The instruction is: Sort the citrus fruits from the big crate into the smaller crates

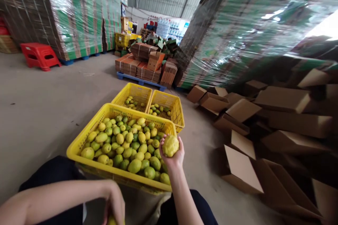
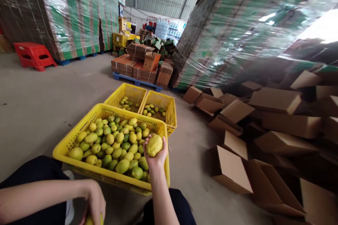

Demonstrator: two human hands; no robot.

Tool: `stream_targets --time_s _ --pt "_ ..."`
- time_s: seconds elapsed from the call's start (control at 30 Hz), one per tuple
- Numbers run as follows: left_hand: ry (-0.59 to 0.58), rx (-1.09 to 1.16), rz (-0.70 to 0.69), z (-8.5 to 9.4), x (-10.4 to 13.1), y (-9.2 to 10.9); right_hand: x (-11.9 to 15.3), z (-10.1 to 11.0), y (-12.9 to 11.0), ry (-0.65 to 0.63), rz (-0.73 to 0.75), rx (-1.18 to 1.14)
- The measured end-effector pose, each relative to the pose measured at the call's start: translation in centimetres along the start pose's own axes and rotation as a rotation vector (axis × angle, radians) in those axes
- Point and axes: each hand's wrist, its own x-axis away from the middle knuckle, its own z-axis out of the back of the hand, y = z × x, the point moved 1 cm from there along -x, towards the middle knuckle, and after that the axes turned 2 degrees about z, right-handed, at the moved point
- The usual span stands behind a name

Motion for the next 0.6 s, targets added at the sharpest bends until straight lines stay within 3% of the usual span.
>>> stream_targets --time_s 0.1,0.2,0.27,0.3,0.37,0.47,0.53,0.6 --pt "0.495 0.328 -0.189 3.8 5.8 4.8 0.7 -0.2 -0.2 0.074 -0.025 -0.006" --pt "0.997 0.842 -0.73 8.0 13.4 9.5 1.4 -0.9 -0.2 0.14 -0.049 -0.023" --pt "1.333 1.067 -0.938 9.7 16.5 10.1 1.8 -1.4 0.0 0.164 -0.068 -0.014" --pt "1.409 1.13 -0.933 10.1 17.0 9.9 1.9 -1.6 0.1 0.172 -0.082 -0.003" --pt "1.453 1.165 -0.837 10.2 16.6 9.0 2.1 -1.8 0.5 0.185 -0.11 0.034" --pt "1.394 1.021 -0.681 9.4 14.2 8.2 2.2 -1.8 1.5 0.194 -0.174 0.135" --pt "1.377 0.768 -0.58 8.7 12.9 8.3 2.2 -1.7 2.3 0.188 -0.214 0.213" --pt "1.355 0.334 -0.427 8.2 12.2 8.4 2.3 -1.5 3.4 0.168 -0.246 0.284"
